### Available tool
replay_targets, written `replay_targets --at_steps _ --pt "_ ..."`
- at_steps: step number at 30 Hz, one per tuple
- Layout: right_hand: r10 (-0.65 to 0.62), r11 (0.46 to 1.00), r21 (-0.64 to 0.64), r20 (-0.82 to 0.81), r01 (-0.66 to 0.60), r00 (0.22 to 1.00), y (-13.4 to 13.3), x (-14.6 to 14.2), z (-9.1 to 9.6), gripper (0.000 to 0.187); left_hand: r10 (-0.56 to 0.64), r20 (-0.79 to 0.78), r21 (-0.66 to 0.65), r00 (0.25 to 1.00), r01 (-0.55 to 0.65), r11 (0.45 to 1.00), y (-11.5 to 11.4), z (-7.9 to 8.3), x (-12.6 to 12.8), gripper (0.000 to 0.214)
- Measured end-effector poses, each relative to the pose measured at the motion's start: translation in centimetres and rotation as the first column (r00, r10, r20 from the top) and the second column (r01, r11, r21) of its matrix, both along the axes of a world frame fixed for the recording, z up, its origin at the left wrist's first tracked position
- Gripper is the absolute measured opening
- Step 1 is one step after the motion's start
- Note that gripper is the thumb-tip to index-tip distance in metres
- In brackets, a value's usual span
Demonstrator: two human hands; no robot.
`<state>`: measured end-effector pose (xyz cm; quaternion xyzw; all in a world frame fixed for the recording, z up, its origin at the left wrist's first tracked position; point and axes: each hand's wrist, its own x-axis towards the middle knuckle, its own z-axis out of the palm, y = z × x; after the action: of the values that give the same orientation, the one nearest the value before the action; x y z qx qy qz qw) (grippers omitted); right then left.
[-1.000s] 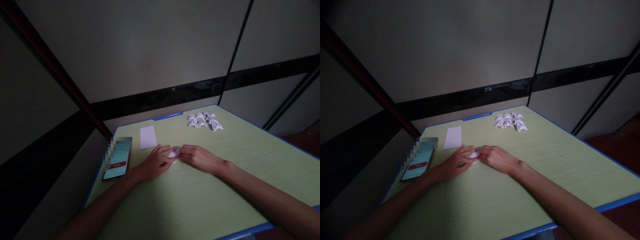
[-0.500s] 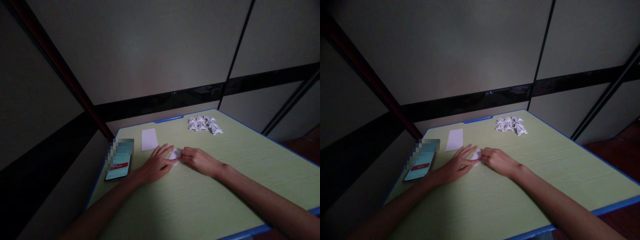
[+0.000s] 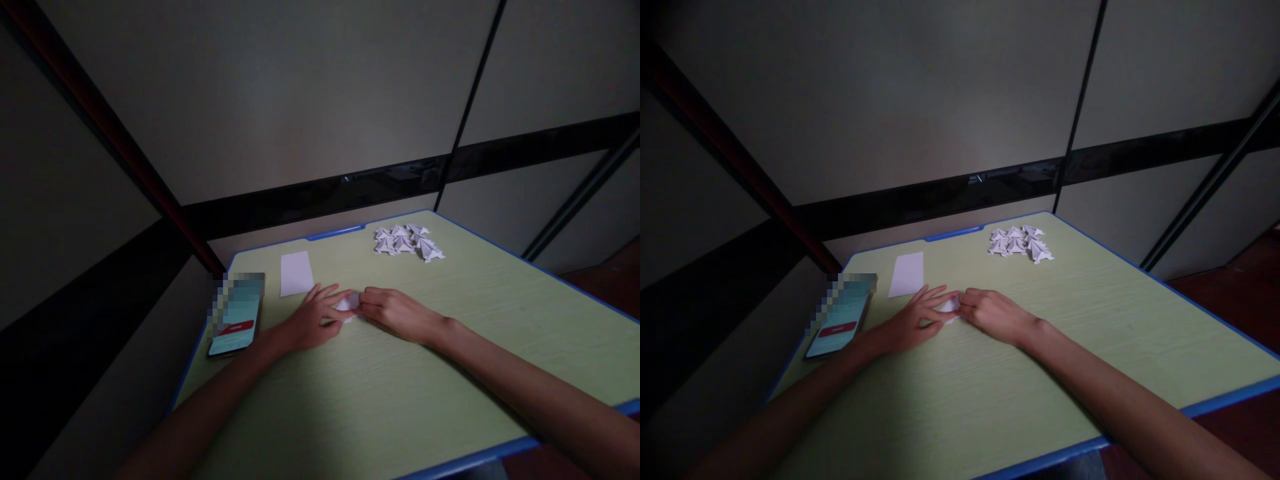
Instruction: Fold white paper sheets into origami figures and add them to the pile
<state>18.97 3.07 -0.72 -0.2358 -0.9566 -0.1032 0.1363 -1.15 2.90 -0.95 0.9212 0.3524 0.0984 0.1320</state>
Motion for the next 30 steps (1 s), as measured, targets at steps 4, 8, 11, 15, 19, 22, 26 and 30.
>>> replay_targets --at_steps 4,8,11,15,19,22,26,30 --pt "0.007 1.000 0.010 0.015 -0.007 1.000 0.0 0.1 0.2 0.024 0.012 -0.013 -0.026 1.000 -0.012 1.000 -0.2 0.1 0.1 0.036" --pt "0.031 0.999 0.019 0.032 -0.032 0.999 0.2 0.3 0.2 0.021 0.012 -0.039 0.016 0.999 -0.012 1.000 -1.3 0.2 0.1 0.043" --pt "0.040 0.999 0.031 0.038 -0.041 0.998 0.3 0.5 0.0 0.019 -0.005 -0.085 0.075 0.996 0.012 0.997 -2.0 0.3 -0.1 0.049" --pt "0.027 0.999 0.034 0.031 -0.028 0.999 0.3 0.6 -0.2 0.019 -0.050 -0.149 0.141 0.988 0.071 0.987 -2.5 0.6 -0.2 0.050" --pt "0.029 0.999 0.025 0.023 -0.029 0.999 0.4 0.5 -0.2 0.019 -0.069 -0.183 0.190 0.981 0.104 0.976 -2.5 0.9 -0.2 0.051" --pt "0.031 0.999 0.024 0.012 -0.031 0.999 0.4 0.4 -0.1 0.019 -0.075 -0.187 0.193 0.980 0.112 0.975 -2.3 0.9 -0.2 0.057" --pt "0.035 0.999 0.020 0.017 -0.036 0.999 0.4 0.4 0.1 0.018 -0.064 -0.204 0.204 0.977 0.106 0.973 -2.2 1.0 -0.2 0.059" --pt "0.044 0.998 0.038 0.029 -0.045 0.999 0.4 0.4 0.1 0.017 -0.058 -0.200 0.224 0.978 0.103 0.969 -2.1 1.0 -0.1 0.057"
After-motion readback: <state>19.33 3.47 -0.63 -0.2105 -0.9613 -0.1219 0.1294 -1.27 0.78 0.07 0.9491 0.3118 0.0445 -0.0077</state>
